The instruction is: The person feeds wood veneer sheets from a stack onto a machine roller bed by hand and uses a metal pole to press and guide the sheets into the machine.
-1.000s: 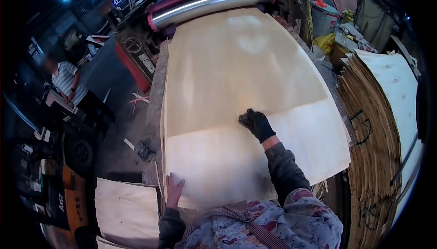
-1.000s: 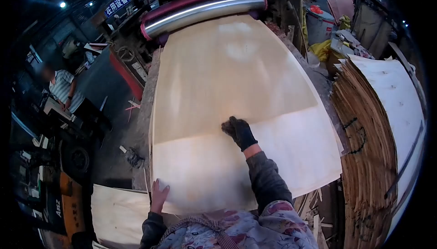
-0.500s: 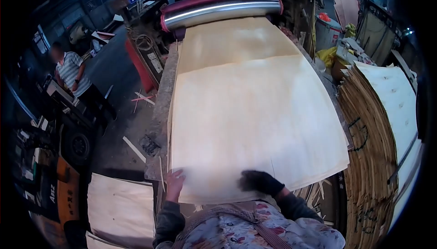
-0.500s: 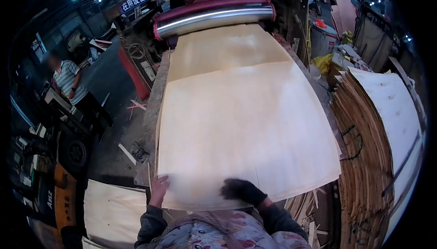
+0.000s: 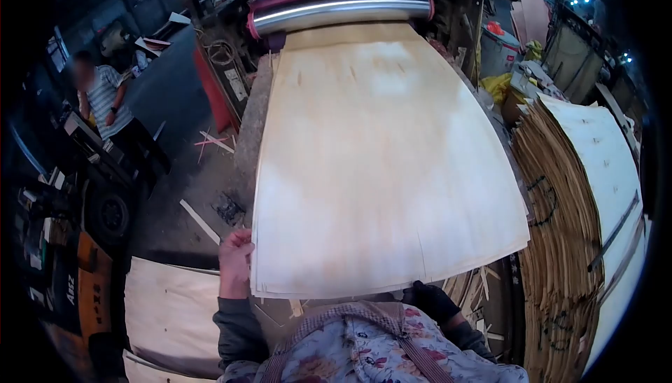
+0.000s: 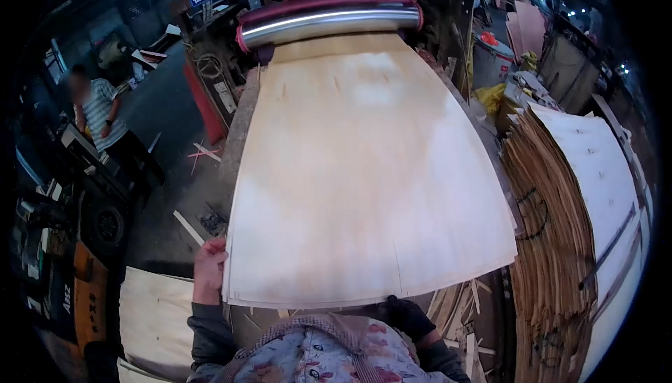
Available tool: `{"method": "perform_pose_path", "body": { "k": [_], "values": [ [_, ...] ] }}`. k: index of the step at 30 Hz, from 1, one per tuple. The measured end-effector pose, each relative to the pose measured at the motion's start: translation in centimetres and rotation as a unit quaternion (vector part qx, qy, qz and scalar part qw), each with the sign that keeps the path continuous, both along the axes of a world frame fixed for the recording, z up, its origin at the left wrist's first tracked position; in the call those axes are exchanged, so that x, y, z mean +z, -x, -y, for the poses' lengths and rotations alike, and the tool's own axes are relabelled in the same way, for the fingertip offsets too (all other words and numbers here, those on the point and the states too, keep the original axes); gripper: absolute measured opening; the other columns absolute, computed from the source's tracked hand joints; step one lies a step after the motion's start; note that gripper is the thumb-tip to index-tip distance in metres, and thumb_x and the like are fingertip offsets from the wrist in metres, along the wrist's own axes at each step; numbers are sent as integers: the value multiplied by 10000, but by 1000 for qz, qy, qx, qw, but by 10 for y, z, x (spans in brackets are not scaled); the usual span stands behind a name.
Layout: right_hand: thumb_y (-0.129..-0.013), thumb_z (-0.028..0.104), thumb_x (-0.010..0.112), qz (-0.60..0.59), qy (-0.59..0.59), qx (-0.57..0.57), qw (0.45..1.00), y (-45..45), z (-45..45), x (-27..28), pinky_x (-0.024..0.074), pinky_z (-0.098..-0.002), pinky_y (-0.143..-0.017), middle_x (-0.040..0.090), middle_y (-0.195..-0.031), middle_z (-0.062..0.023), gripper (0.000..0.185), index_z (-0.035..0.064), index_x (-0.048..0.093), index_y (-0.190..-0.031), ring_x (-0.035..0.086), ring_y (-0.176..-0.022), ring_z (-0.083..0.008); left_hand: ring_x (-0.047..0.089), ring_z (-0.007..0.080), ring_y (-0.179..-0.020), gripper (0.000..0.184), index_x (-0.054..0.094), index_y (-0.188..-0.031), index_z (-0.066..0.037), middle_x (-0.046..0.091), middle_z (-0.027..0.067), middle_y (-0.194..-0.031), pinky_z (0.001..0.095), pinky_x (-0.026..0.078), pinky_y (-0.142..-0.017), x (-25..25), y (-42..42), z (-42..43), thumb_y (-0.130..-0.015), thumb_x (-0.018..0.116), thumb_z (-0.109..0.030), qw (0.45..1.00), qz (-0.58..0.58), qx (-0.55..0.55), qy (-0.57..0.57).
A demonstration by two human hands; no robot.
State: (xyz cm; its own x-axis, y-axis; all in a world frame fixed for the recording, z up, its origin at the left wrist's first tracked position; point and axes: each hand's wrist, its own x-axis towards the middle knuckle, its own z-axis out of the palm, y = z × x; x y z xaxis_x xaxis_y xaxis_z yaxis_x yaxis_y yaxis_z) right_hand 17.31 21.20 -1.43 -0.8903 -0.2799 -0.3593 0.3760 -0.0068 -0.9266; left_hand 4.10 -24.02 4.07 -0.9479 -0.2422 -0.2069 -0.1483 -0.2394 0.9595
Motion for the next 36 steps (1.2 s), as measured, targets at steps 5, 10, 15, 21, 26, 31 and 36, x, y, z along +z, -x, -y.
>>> {"method": "perform_pose_path", "body": {
  "k": [5,10,15,21,26,31,36],
  "values": [
    [-999,314,381,-83,-219,26,972,-10,-11,54,475,-284,-812,671,-986,-118,417,-22,598,-1114,610,-866,-164,620,196,-827,259,564,-923,4,623,117,-908,321,523,-807,50,0,-9,-738,474,161,993,-85,14,-75],
    [-979,313,433,-128,-182,58,973,12,-33,-9,479,-311,-820,664,-1006,-135,420,-23,529,-1212,617,-889,-189,629,217,-854,245,561,-928,-3,634,138,-938,344,532,-820,78,8,-20,-751,467,138,992,-65,54,-92],
    [-949,238,504,226,424,-207,852,30,-15,-38,488,-411,-870,611,-1040,-110,251,43,565,-1095,598,-955,-238,616,201,-881,283,597,-1019,27,628,115,-964,299,507,-799,12,41,4,-755,512,85,999,-4,-29,44],
    [-958,214,487,120,319,-140,930,65,-13,-13,465,-326,-806,584,-867,-46,215,19,572,-930,555,-810,-159,588,350,-1001,419,592,-1119,14,619,223,-1055,410,449,-881,-93,68,-11,-818,600,-277,853,95,-152,491],
    [-893,63,528,-150,-182,-41,971,59,-12,-17,483,-330,-735,576,-817,-34,69,36,587,-916,588,-828,-177,592,303,-930,316,606,-1033,0,625,155,-970,381,464,-834,-105,60,-9,-751,666,-129,826,11,-15,564],
    [-966,216,463,107,216,-179,954,57,0,-1,526,-314,-717,612,-850,-61,254,10,606,-1010,615,-835,-201,593,157,-866,311,543,-1024,20,606,110,-985,280,490,-780,-34,67,-14,-731,644,53,982,61,-6,177],
    [-972,399,415,201,275,-100,935,54,-14,-14,522,-413,-793,642,-834,-117,469,-20,611,-1053,642,-801,-267,617,209,-881,287,529,-1072,48,609,145,-961,312,522,-807,71,62,-35,-788,554,80,998,18,-19,-48]
  ]
}}
